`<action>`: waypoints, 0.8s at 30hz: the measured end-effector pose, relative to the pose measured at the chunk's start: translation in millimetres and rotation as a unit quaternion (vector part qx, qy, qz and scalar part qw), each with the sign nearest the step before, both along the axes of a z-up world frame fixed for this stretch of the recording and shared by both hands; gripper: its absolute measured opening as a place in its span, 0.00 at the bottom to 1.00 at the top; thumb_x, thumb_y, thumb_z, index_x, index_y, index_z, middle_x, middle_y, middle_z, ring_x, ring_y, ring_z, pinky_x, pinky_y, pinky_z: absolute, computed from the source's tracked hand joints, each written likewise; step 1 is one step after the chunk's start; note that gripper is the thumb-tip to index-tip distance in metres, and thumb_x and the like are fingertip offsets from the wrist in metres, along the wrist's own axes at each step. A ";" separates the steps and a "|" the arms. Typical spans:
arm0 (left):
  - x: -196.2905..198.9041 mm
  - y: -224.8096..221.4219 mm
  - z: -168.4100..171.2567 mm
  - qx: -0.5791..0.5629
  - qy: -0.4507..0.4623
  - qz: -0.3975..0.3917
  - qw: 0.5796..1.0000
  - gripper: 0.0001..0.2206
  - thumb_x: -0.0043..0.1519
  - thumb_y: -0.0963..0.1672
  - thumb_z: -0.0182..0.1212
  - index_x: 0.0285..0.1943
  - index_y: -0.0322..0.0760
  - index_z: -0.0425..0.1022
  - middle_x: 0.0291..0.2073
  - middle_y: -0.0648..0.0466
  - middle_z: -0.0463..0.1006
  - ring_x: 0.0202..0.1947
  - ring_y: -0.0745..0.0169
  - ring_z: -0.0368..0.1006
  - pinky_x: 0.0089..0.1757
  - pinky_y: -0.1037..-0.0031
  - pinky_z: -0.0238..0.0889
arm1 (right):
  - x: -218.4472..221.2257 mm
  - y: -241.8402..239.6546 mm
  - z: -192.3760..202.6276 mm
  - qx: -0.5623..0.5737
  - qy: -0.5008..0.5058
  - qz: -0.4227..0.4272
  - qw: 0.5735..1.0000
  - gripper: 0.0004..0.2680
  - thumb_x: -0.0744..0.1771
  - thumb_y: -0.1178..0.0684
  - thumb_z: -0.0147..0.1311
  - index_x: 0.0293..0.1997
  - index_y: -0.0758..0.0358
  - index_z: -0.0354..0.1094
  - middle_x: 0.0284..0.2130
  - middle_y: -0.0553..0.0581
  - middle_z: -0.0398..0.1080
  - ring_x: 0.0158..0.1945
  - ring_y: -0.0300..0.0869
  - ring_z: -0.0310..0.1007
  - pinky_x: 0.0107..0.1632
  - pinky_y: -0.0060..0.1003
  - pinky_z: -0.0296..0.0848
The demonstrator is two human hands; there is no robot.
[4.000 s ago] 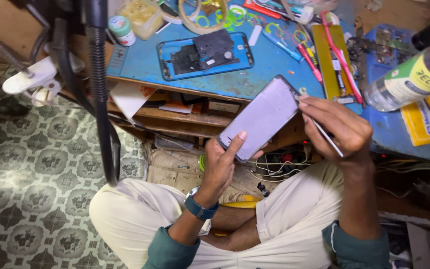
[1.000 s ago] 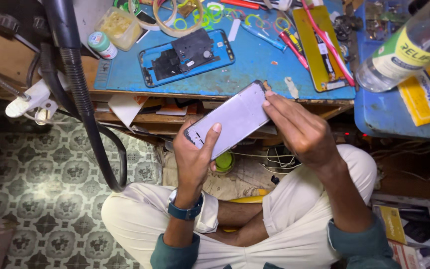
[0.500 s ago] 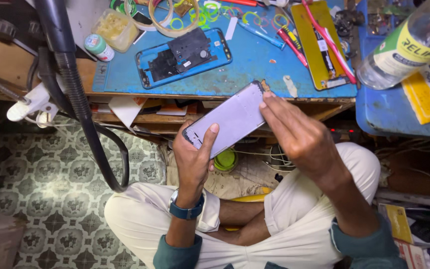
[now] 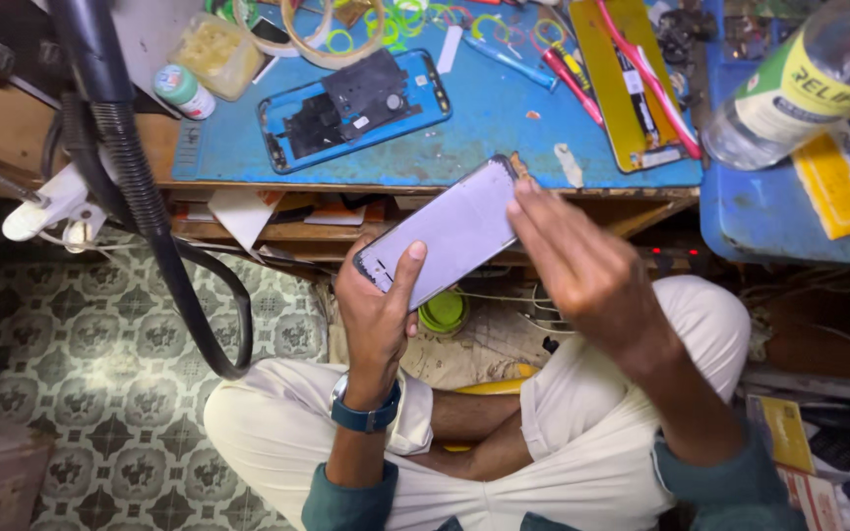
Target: The person cleans the back surface of a smartphone using a small metal tool to scrape residue and a pink toothbrush to scrub the surface. They then handle a small plastic bag containing a tiny component, possibly a screw, and place it on the phone.
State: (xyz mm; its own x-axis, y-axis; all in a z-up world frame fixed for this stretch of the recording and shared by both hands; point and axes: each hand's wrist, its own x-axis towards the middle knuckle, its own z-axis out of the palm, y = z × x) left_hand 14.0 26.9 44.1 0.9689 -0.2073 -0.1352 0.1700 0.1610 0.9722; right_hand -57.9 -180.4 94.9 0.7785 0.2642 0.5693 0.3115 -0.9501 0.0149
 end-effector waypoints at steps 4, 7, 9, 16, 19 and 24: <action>0.8 -0.9 0.8 -0.002 0.003 0.005 1.000 0.14 0.61 0.46 0.68 0.43 0.29 0.72 0.23 0.55 0.75 0.12 0.77 0.61 0.13 0.83 0.53 | 2.2 0.3 2.3 0.024 -0.004 0.011 1.000 0.12 0.64 0.68 0.56 0.53 0.76 0.73 0.54 0.69 0.74 0.58 0.56 0.76 0.61 0.45 0.75; -1.8 -3.2 0.9 0.001 0.006 0.002 1.000 0.14 0.61 0.46 0.67 0.43 0.29 0.72 0.22 0.54 0.75 0.11 0.76 0.61 0.13 0.83 0.53 | 8.1 2.6 -2.5 0.070 -0.034 -0.002 0.997 0.11 0.64 0.68 0.58 0.52 0.74 0.73 0.52 0.66 0.75 0.58 0.56 0.76 0.62 0.48 0.74; -5.0 -4.4 -0.1 -0.001 -0.003 0.008 1.000 0.14 0.61 0.46 0.68 0.43 0.29 0.72 0.23 0.54 0.76 0.13 0.76 0.64 0.14 0.83 0.54 | 13.6 11.3 -5.2 0.120 -0.055 -0.008 0.991 0.11 0.65 0.69 0.59 0.52 0.74 0.73 0.51 0.65 0.75 0.58 0.56 0.76 0.64 0.50 0.73; -12.8 -10.1 -6.7 -0.035 0.016 0.014 0.999 0.13 0.62 0.46 0.67 0.39 0.30 0.69 0.22 0.52 0.76 0.11 0.74 0.64 0.12 0.81 0.57 | 20.5 34.5 -14.2 0.168 -0.085 -0.030 0.982 0.11 0.65 0.71 0.58 0.53 0.78 0.72 0.50 0.69 0.75 0.58 0.59 0.76 0.66 0.54 0.72; -13.8 -9.5 -8.1 -0.033 0.016 0.016 0.999 0.13 0.62 0.45 0.67 0.39 0.31 0.69 0.23 0.53 0.76 0.12 0.74 0.65 0.13 0.81 0.57 | 21.4 39.2 -17.7 0.184 -0.090 -0.043 0.978 0.11 0.65 0.71 0.58 0.52 0.77 0.73 0.50 0.69 0.75 0.58 0.59 0.76 0.66 0.54 0.72; -18.1 -15.1 -13.3 -0.071 0.006 0.024 0.997 0.13 0.63 0.45 0.67 0.39 0.31 0.68 0.25 0.53 0.75 0.16 0.73 0.68 0.14 0.80 0.60 | 20.8 58.9 -22.2 0.210 -0.089 -0.043 0.973 0.11 0.65 0.71 0.58 0.53 0.76 0.73 0.49 0.68 0.75 0.58 0.57 0.76 0.66 0.54 0.72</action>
State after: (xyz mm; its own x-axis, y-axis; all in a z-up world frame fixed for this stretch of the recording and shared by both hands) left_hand -4.2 11.8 30.7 0.9766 -0.1787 -0.1198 0.1709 0.3060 0.9366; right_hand -37.1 -121.6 72.7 0.6668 -0.0825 0.7406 0.2585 -0.9065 -0.3337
